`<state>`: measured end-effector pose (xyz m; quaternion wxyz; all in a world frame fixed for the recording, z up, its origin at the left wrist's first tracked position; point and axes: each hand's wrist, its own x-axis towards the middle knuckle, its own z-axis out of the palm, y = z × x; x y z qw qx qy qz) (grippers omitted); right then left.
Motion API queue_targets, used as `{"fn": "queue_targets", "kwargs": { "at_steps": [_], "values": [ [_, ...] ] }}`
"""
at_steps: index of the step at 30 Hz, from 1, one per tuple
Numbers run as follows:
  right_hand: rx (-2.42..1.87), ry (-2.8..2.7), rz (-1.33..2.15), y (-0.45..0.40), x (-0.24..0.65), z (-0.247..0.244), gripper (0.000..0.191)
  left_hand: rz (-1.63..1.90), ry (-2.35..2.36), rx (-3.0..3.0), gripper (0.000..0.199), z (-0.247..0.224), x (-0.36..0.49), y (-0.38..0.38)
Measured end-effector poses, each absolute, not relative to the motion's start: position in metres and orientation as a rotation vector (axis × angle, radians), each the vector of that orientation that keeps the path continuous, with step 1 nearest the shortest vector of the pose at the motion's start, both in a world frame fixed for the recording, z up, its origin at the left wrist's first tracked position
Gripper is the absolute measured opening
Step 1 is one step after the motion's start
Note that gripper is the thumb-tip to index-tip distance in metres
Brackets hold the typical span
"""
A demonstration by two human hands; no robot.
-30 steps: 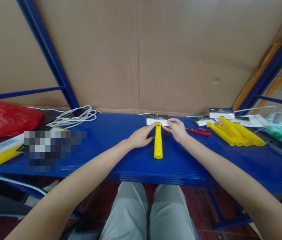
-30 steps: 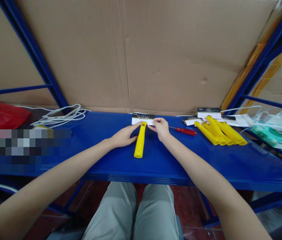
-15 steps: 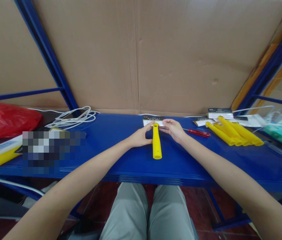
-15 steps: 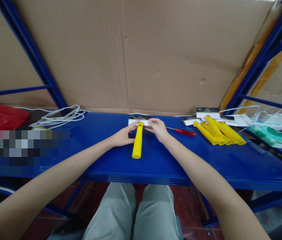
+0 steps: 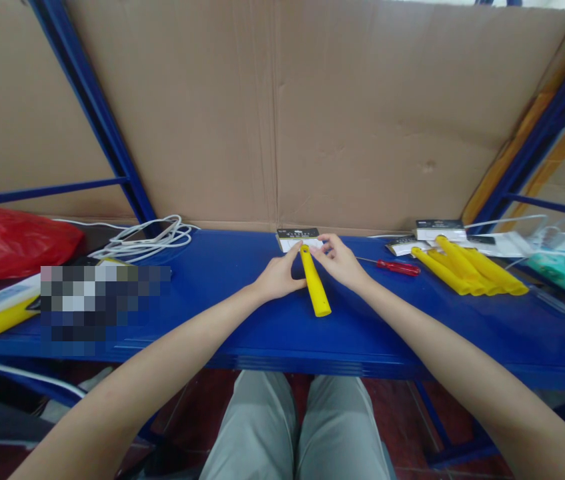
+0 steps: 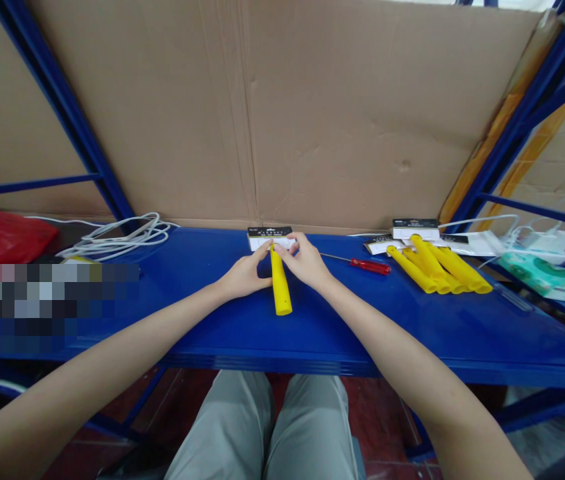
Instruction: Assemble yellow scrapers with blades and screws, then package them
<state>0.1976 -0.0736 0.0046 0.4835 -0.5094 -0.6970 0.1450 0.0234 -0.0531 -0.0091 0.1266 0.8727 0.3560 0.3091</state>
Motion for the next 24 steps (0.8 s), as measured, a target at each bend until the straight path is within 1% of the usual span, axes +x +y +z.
{"fn": "queue_targets", "kwargs": {
  "at_steps": [3, 9, 17, 19, 24],
  "values": [
    [-1.242, -1.838, 0.423, -0.079, 0.192, 0.004, 0.038, 0.867, 1.042, 2.631, 0.083, -0.01, 0.025, -0.055],
    [-1.37, -1.863, 0.361, -0.084, 0.188, 0.005, 0.034, 0.808, 0.945, 2.673, 0.082, -0.007, 0.026, -0.056],
    [-1.347, -2.05, 0.33, -0.095, 0.191, 0.016, 0.023, 0.836, 0.861, 2.617, 0.075, -0.009, 0.025, -0.053],
    [-1.331, -2.085, 0.323, -0.096, 0.191, 0.018, 0.025, 0.834, 0.863, 2.612, 0.075, -0.009, 0.025, -0.053],
    [-1.342, -2.127, 0.292, -0.095, 0.193, 0.02, 0.038, 0.849, 0.848, 2.587, 0.078, -0.01, 0.025, -0.053]
  ]
}}
